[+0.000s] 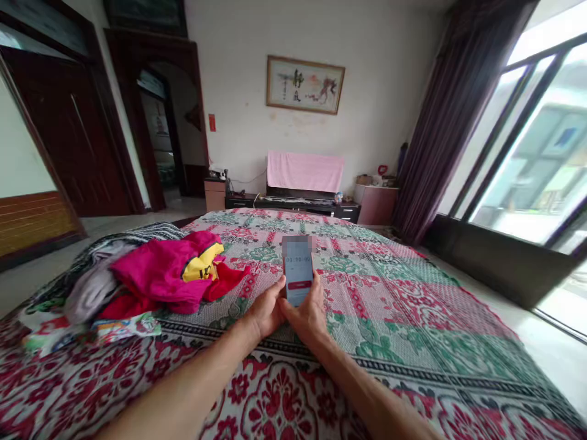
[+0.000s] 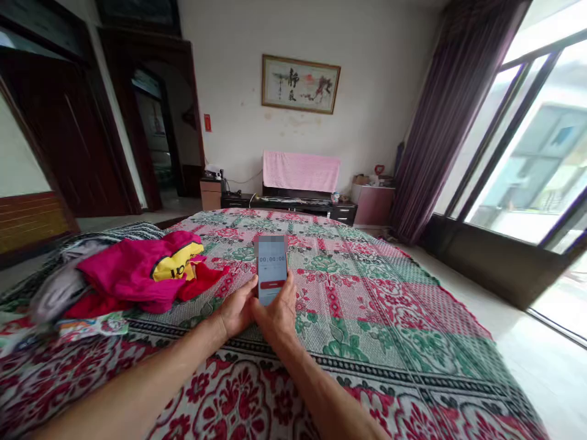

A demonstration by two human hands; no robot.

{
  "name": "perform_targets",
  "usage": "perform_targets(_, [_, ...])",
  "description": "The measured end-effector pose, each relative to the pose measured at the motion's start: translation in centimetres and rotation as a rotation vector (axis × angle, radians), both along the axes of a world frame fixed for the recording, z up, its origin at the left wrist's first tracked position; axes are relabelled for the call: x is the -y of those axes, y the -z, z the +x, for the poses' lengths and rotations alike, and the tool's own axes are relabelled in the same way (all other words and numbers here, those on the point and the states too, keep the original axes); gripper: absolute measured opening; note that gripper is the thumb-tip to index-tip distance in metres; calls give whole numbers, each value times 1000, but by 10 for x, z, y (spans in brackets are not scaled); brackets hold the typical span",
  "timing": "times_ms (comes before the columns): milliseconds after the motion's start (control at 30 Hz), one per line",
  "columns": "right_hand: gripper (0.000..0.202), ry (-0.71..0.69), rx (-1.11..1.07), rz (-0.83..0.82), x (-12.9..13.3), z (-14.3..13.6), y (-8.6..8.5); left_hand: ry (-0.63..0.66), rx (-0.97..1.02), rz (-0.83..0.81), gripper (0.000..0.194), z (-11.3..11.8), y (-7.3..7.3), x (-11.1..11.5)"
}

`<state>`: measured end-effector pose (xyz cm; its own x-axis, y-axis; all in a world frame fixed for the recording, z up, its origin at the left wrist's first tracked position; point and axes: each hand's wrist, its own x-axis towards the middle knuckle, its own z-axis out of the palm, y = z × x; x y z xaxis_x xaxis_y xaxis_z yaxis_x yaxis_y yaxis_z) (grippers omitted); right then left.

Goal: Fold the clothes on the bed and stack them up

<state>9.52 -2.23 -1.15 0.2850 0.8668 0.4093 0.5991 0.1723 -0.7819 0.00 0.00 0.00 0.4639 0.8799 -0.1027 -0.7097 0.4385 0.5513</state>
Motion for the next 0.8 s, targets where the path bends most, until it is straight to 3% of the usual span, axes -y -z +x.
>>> perform_targets(233, [93, 14, 13, 65, -5, 1, 11, 18, 2, 41, 48, 0, 1, -1])
perform_targets(800, [93, 14, -23, 29, -9, 2, 14, -6, -23, 75, 47, 0, 5, -3])
